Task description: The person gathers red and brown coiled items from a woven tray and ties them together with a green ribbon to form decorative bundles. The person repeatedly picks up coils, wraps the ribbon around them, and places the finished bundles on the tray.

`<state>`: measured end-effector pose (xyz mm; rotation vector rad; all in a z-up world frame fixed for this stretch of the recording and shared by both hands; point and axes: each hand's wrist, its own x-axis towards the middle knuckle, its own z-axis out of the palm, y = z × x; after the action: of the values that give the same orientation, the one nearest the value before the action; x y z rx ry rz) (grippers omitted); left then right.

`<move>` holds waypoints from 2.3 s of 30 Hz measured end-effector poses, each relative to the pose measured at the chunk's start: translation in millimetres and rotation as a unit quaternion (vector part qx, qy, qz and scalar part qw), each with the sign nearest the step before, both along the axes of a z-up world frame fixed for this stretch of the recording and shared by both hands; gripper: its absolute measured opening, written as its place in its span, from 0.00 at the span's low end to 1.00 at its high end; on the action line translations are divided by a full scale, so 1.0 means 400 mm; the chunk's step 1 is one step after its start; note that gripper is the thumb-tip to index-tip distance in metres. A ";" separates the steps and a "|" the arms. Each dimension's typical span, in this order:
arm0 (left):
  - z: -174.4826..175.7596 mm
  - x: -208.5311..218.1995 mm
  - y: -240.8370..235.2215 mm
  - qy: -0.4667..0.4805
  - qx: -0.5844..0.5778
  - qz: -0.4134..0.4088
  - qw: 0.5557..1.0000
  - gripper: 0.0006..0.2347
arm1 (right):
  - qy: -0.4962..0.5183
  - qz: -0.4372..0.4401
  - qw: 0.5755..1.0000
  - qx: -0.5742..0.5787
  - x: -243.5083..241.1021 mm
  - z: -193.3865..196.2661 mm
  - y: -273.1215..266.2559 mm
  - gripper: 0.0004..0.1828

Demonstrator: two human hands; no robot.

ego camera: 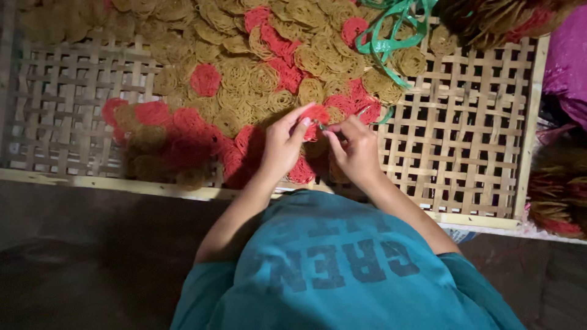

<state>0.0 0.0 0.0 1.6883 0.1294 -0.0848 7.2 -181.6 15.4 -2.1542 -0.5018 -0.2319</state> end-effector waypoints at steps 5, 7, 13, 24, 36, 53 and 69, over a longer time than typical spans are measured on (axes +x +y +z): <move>0.018 -0.030 -0.016 -0.070 0.046 -0.046 0.995 0.17 | -0.077 -0.009 0.995 -0.065 0.001 -0.004 0.009 0.07; 0.005 -0.037 -0.008 -0.161 -0.002 -0.072 0.984 0.18 | -0.011 -0.017 1.000 -0.017 0.001 -0.012 0.004 0.06; -0.025 -0.018 -0.013 -0.111 -0.120 -0.083 0.983 0.10 | 0.067 0.011 0.996 0.061 -0.004 -0.035 -0.019 0.17; 0.115 -0.068 -0.080 -0.275 0.011 -0.004 0.961 0.05 | -0.041 0.029 0.997 -0.056 -0.057 0.049 -0.109 0.17; -0.083 -0.170 0.303 -0.096 0.486 0.180 0.850 0.25 | 0.233 0.003 0.922 0.309 -0.049 -0.123 -0.155 0.04; -0.166 -0.099 0.040 0.018 -0.197 0.069 0.978 0.15 | 0.023 0.001 0.999 0.031 -0.052 0.003 -0.009 0.03; -0.063 -0.097 -0.019 -0.089 -0.123 -0.016 0.988 0.07 | 0.077 -0.017 0.996 0.050 -0.045 -0.024 -0.001 0.10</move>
<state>-38.7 -7.7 -25.1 1.4442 -0.0420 0.0256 -10.8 -181.9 5.8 -2.0644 -0.3576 -0.1067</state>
